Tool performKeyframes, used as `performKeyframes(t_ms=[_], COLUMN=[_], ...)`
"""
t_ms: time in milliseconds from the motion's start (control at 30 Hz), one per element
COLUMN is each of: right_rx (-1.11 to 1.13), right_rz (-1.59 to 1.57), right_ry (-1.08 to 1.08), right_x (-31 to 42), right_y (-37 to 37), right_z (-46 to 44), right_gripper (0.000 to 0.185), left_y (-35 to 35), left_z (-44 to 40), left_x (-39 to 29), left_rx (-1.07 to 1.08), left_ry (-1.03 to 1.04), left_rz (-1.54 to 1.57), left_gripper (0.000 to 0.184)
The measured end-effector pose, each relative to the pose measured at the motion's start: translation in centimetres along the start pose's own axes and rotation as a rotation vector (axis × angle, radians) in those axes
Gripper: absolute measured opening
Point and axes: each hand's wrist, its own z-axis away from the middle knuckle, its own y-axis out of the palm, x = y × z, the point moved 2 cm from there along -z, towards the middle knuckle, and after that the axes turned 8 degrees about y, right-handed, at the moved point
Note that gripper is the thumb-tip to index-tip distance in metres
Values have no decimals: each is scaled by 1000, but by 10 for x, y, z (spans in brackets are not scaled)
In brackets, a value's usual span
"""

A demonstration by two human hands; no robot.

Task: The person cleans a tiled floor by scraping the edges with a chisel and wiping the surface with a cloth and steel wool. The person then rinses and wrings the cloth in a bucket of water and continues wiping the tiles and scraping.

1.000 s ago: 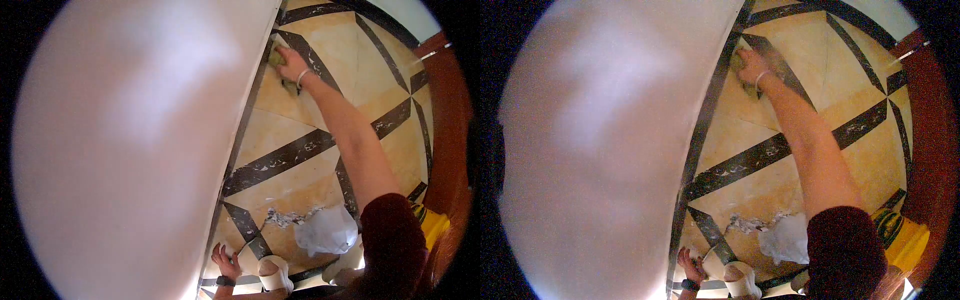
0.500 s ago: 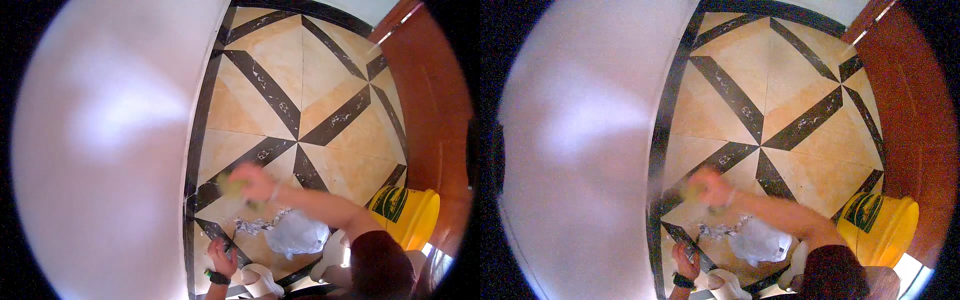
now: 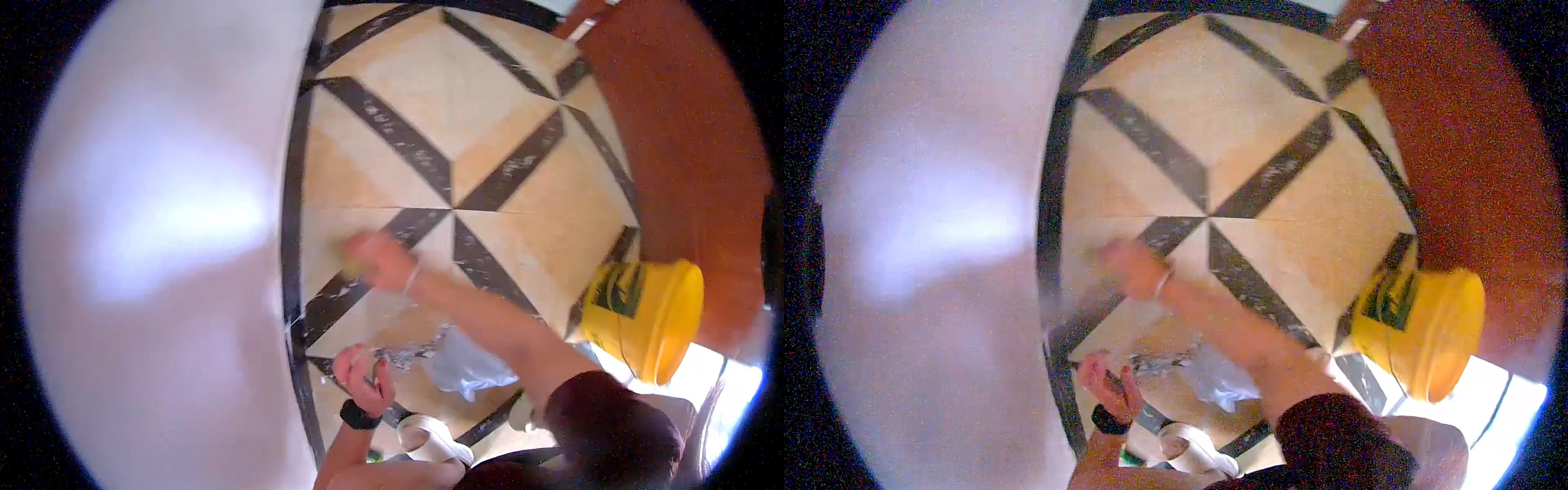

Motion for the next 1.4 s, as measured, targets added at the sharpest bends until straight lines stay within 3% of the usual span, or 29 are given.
performKeyframes(t_ms=[33,100,133,200,233,267,300,333,367,400,467,500,533,600,700,767,800,833,867,933,1000,1067,1133,1233,1300,1367,1400], right_rx=[-2,-16,172,323,310,312,197,184,172,-14,-146,-323,-424,-674,-719,-638,-664,-575,-493,-149,184,746,748,573,598,760,703], right_rz=[-112,-117,-183,-223,-197,-175,-209,-188,-169,-50,-44,-113,-273,-68,-84,85,-91,-51,-13,481,664,697,604,227,272,477,501], right_ry=[-103,-48,134,423,507,576,448,554,661,535,714,862,746,877,1239,1106,1230,1176,1118,615,765,1008,795,1245,1236,929,967], right_x=[7,1,12,40,54,60,57,79,102,127,184,173,181,174,104,-20,-9,-5,0,-26,-82,-65,-80,-103,-112,-83,-86], right_y=[31,76,70,4,-40,-75,-115,-170,-226,-289,-394,-421,-446,-453,-437,-419,-419,-419,-418,-408,-374,-355,-340,-364,-343,-311,-315], right_z=[18,51,52,68,78,88,107,131,154,179,226,264,297,346,397,440,422,411,401,404,416,396,409,421,424,428,427], right_gripper=[41,44,43,42,41,40,40,41,42,43,48,49,51,50,44,43,45,46,46,47,48,42,34,33,31,25,27], left_y=[5,13,13,23,26,28,29,35,29,24,32,33,35,46,70,108,129,147,165,193,209,219,213,197,192,181,178], left_z=[-23,-60,-71,-76,-83,-89,-95,-101,-98,-109,-136,-144,-146,-141,-138,-124,-116,-110,-108,-108,-102,-91,-72,-47,-44,-57,-65], left_x=[-6,-29,-43,-61,-79,-96,-114,-131,-137,-147,-171,-184,-193,-216,-293,-335,-353,-368,-383,-403,-409,-409,-400,-407,-410,-428,-437], left_rx=[-19,-65,-115,-258,-276,-296,-315,-341,-257,-165,62,198,331,513,846,703,677,651,785,1048,1136,1093,915,886,880,1149,1283], left_ry=[82,252,322,365,397,430,461,495,516,537,583,611,636,806,1122,1450,1478,1509,1482,1402,1401,1402,1407,1341,1273,1182,1125], left_rz=[34,148,195,447,431,414,396,457,508,553,550,505,463,516,423,301,315,328,266,137,-40,-50,88,155,190,2,-88], left_gripper=[41,41,40,38,35,32,30,27,28,29,30,29,29,33,37,48,50,53,49,48,48,51,54,52,51,48,47])
